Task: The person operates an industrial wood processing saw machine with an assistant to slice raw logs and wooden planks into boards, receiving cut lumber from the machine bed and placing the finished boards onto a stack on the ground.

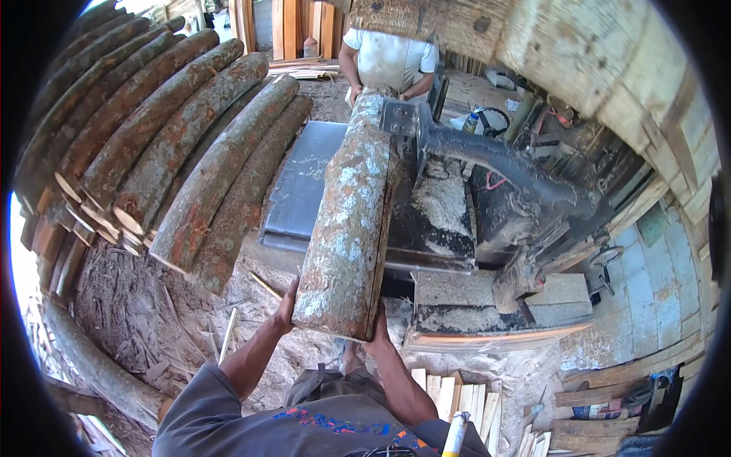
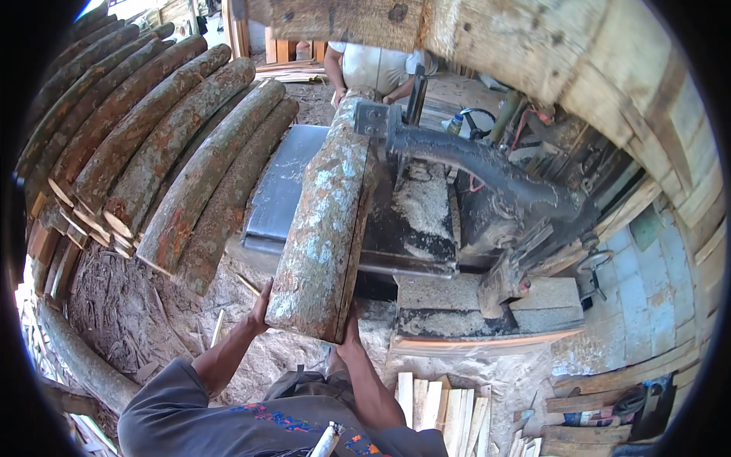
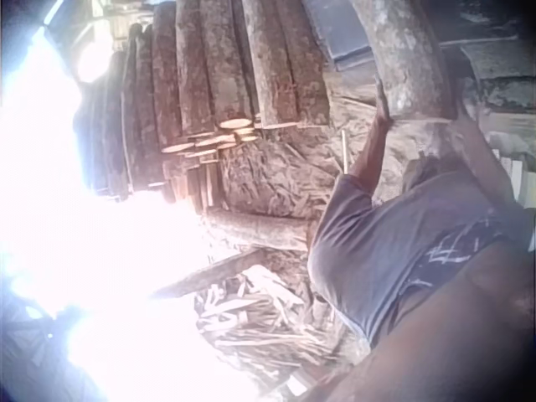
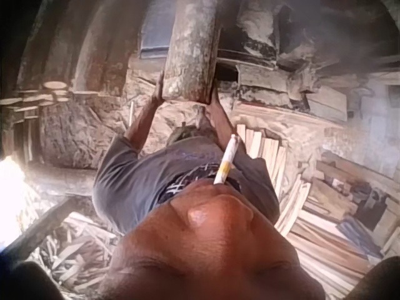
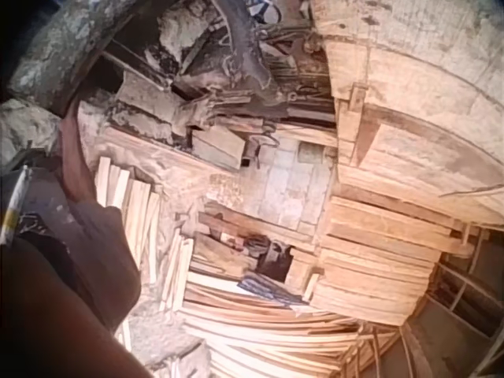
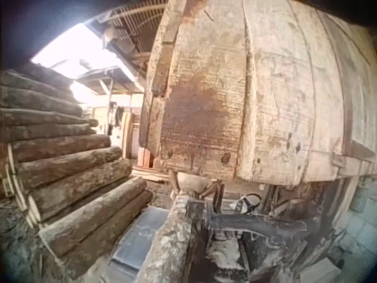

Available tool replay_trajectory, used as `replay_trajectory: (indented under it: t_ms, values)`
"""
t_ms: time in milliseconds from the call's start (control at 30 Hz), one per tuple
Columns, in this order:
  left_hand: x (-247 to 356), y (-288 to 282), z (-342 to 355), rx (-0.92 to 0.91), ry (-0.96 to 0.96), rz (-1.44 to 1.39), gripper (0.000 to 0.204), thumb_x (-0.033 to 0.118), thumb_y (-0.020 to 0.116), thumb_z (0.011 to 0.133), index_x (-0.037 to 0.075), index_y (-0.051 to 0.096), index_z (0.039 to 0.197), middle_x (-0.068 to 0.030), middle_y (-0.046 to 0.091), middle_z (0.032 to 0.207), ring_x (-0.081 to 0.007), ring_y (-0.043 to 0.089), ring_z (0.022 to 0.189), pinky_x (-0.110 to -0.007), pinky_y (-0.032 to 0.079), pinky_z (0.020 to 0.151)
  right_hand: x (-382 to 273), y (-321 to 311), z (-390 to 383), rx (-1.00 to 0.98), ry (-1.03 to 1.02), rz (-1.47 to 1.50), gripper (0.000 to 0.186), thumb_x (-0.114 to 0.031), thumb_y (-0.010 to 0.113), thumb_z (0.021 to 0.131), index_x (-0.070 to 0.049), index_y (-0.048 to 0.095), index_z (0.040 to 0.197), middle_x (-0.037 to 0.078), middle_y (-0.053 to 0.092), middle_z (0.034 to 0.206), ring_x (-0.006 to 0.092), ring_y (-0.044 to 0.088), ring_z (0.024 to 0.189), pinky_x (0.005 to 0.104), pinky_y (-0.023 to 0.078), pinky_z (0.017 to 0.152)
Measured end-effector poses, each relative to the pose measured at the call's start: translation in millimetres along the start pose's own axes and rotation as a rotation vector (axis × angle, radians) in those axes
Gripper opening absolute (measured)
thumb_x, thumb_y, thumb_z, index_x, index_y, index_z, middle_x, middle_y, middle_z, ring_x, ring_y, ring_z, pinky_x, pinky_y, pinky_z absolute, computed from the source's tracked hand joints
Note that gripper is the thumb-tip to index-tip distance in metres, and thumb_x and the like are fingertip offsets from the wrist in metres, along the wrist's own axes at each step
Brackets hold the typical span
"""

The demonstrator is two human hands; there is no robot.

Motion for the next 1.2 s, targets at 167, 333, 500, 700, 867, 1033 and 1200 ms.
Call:
replay_trajectory:
  t_ms: [167, 333, 500, 700, 867, 1033, 1200]
  values:
    - [-47, -16, -50, -0.002, 0.060, -0.088, 0.064, 0.054, 0.030, 0.095, 0.009, 0.036, 0.140, -0.0111, 0.051, 0.132, -0.0256, 0.055, 0.114, -0.044, 0.047, 0.095, 45, -26, -55, 0.008, -0.026, -0.054, 0.064, -0.062, 0.031, 0.090, -0.013, 0.053, 0.124, 0.006, 0.059, 0.117, 0.0241, 0.057, 0.105, 0.0413, 0.045, 0.094]
    - [-88, -13, -119, 0.082, 0.073, -0.053, 0.061, 0.051, 0.030, 0.096, 0.007, 0.038, 0.138, -0.0114, 0.053, 0.130, -0.0238, 0.057, 0.112, -0.041, 0.049, 0.093, 91, -38, -122, 0.082, 0.087, -0.050, 0.065, -0.062, 0.025, 0.092, -0.012, 0.053, 0.125, 0.008, 0.059, 0.118, 0.0248, 0.056, 0.106, 0.0427, 0.043, 0.095]
    - [-153, -58, -183, 0.098, 0.074, -0.015, 0.061, 0.051, 0.030, 0.096, 0.008, 0.037, 0.139, -0.0111, 0.052, 0.130, -0.0241, 0.056, 0.113, -0.040, 0.048, 0.094, 155, -73, -187, 0.033, 0.076, -0.018, 0.067, -0.062, 0.024, 0.092, -0.011, 0.050, 0.128, 0.009, 0.056, 0.122, 0.0268, 0.054, 0.110, 0.0450, 0.042, 0.096]
    - [-210, -51, -272, 0.057, 0.088, -0.035, 0.063, 0.052, 0.033, 0.095, 0.007, 0.038, 0.139, -0.0107, 0.051, 0.131, -0.0245, 0.054, 0.114, -0.039, 0.044, 0.097, 228, -140, -236, -0.017, 0.045, -0.050, 0.070, -0.063, 0.025, 0.092, -0.011, 0.044, 0.133, 0.010, 0.052, 0.129, 0.0299, 0.051, 0.116, 0.0488, 0.039, 0.099]
    - [-240, -12, -358, 0.005, -0.102, 0.005, 0.074, 0.067, 0.032, 0.088, 0.014, 0.038, 0.140, -0.0100, 0.048, 0.135, -0.0257, 0.049, 0.121, -0.046, 0.039, 0.101, 267, -143, -303, -0.033, -0.040, -0.032, 0.074, -0.069, 0.029, 0.088, -0.012, 0.044, 0.133, 0.009, 0.055, 0.122, 0.0288, 0.053, 0.110, 0.0485, 0.044, 0.093]
    - [-331, -63, -412, -0.104, -0.441, -0.729, 0.087, 0.077, 0.033, 0.079, 0.014, 0.039, 0.138, -0.0118, 0.048, 0.135, -0.0389, 0.050, 0.116, -0.065, 0.040, 0.091, 278, -119, -407, 0.179, -0.039, -0.219, 0.077, -0.074, 0.029, 0.085, -0.012, 0.049, 0.126, 0.015, 0.058, 0.108, 0.0273, 0.061, 0.088, 0.0430, 0.052, 0.075]
    - [-375, -54, -411, 0.022, -0.399, -0.405, 0.087, 0.078, 0.033, 0.079, 0.014, 0.040, 0.138, -0.0120, 0.048, 0.135, -0.0390, 0.050, 0.116, -0.065, 0.040, 0.091, 239, -274, -413, -0.098, 0.339, 0.023, 0.073, -0.073, 0.040, 0.082, -0.004, 0.058, 0.100, 0.004, 0.057, 0.075, 0.0151, 0.054, 0.057, 0.0302, 0.048, 0.053]
Point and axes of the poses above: each hand's wrist, its own z-axis towards the middle knuckle, its own y-axis out of the palm, x = y × z, the point moved 6 cm from there along z, towards the middle knuckle
